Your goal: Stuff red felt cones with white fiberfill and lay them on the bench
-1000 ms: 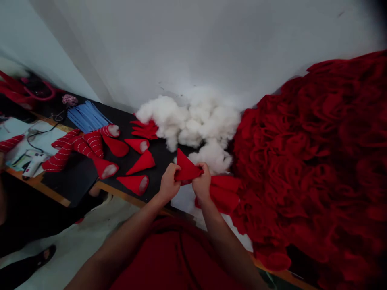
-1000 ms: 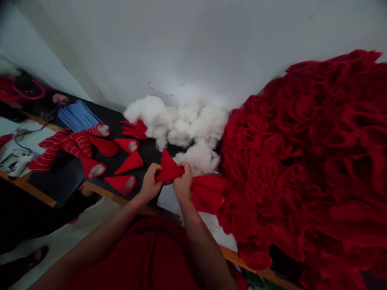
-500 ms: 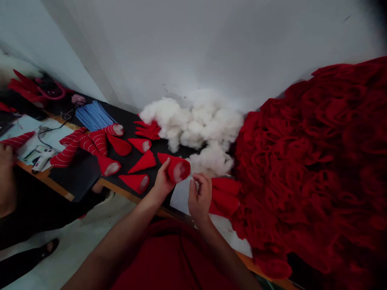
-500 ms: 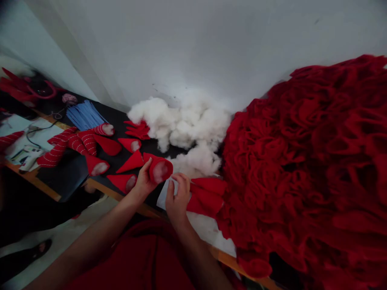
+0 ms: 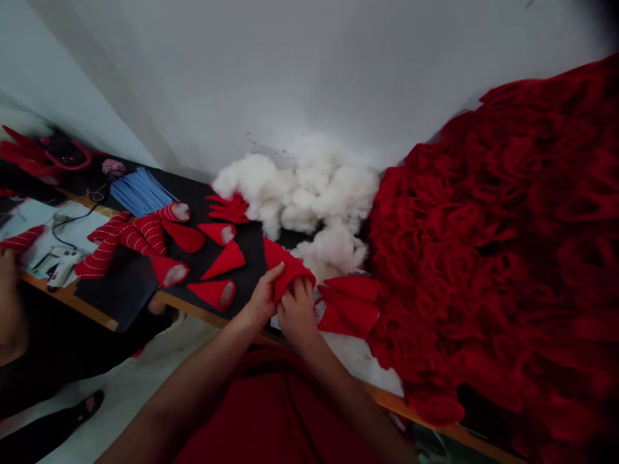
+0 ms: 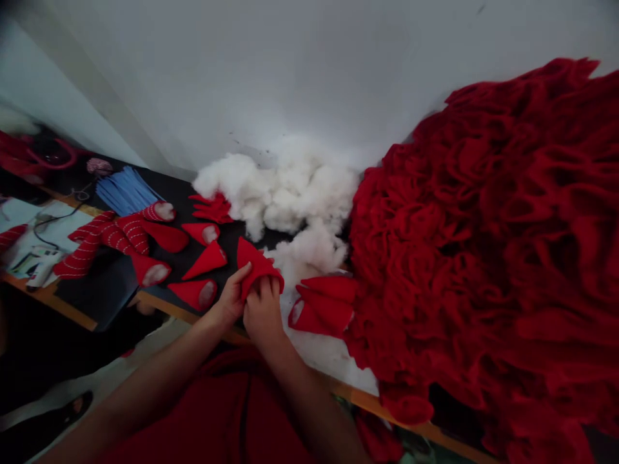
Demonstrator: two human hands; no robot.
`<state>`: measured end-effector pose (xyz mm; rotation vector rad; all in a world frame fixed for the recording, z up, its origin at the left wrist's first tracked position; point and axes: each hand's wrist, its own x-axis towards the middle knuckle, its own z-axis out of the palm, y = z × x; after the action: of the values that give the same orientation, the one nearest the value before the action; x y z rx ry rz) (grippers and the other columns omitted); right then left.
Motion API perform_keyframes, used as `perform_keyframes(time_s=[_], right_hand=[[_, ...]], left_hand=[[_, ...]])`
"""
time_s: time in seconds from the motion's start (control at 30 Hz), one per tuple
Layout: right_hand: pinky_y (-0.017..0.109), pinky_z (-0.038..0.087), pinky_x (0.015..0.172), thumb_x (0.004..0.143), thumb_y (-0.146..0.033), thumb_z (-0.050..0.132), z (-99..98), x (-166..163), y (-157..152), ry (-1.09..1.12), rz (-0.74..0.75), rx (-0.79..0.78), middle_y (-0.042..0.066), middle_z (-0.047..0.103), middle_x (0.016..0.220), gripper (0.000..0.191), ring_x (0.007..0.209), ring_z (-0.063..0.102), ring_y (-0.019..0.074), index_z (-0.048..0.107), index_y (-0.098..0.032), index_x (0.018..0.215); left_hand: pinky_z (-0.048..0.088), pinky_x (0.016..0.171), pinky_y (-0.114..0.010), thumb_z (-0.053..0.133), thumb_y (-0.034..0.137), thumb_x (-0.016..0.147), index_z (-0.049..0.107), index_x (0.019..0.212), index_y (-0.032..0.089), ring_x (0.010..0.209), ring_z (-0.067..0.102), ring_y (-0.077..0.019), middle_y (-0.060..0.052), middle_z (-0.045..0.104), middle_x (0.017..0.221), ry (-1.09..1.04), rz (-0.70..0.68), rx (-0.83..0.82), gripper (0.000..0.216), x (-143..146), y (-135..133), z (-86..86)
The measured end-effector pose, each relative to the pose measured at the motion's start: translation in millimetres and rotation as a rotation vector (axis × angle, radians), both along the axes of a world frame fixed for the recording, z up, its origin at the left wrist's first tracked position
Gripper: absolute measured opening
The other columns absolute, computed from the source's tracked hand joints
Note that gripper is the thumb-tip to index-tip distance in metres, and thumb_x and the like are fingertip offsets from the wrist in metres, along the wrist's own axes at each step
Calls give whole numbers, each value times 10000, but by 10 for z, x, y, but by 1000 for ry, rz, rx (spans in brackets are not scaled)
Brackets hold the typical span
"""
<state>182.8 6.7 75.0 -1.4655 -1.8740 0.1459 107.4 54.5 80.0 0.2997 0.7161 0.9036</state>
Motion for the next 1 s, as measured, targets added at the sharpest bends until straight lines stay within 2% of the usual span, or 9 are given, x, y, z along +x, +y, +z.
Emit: perform_keyframes(time_s=[0.17,0.3,0.37,0.43,0.5,0.57,0.7,0.87,1.0], right_hand=[[483,400,953,731,-69,416,65,26,41,33,142,-58,165,501,1170,424,1157,407,282,540,-117,1134],[422,423,943,825,-127,395,106,-52,30,187,-6,-47,157,450,1242,369,1172,418,232,479,-137,1184],[410,431,934,841,-135,376,119,-117,63,210,-47,-84,164,462,1230,390,1163,428,224,433,-119,1227],[416,425,935,833,-110,364,139,-185,119,168,20,-133,167,484,1206,403,1152,430,233,436,-100,1229],[430,413,940,811,-82,372,167,-249,170,95,140,-183,148,518,1167,397,1130,434,244,488,-116,1189],[427,424,919,802,-77,387,190,-306,192,52,181,-207,126,556,1099,369,1072,463,242,536,-142,1133],[392,452,887,826,-98,362,175,-419,180,53,47,-154,140,546,1108,360,1043,488,222,496,-114,1160],[444,418,922,753,-25,355,86,-549,250,-129,39,-175,151,527,1173,462,1093,451,263,490,-81,1191],[488,359,975,697,6,372,57,-618,306,-171,19,-219,161,540,1158,552,1123,427,272,459,-75,1236]], left_hand=[[469,836,-373,584,377,692,643,866,153,867,623,-227,-62,683,873,-35,-5,-51,290,-50,27,-31],[488,776,-310,500,521,749,642,823,122,726,631,-180,-66,676,765,-115,100,-201,430,-169,164,3],[487,772,-302,463,506,784,637,829,124,690,629,-164,-57,672,745,-181,152,-227,423,-235,226,63],[481,792,-308,452,452,808,635,815,126,703,633,-166,-56,672,739,-216,158,-250,373,-306,262,129],[472,815,-330,444,429,815,632,800,125,748,639,-185,-69,674,750,-224,116,-280,357,-384,277,178],[464,832,-355,439,430,811,631,821,125,798,639,-206,-84,678,784,-239,65,-290,360,-464,288,194],[454,854,-375,443,383,814,627,895,130,837,638,-213,-82,683,824,-289,37,-260,323,-579,332,157],[445,871,-377,424,355,826,626,943,131,868,631,-215,-86,681,876,-337,-10,-231,324,-632,368,138],[445,873,-378,457,379,815,631,920,121,886,622,-227,-105,672,896,-260,28,-247,328,-691,373,147]])
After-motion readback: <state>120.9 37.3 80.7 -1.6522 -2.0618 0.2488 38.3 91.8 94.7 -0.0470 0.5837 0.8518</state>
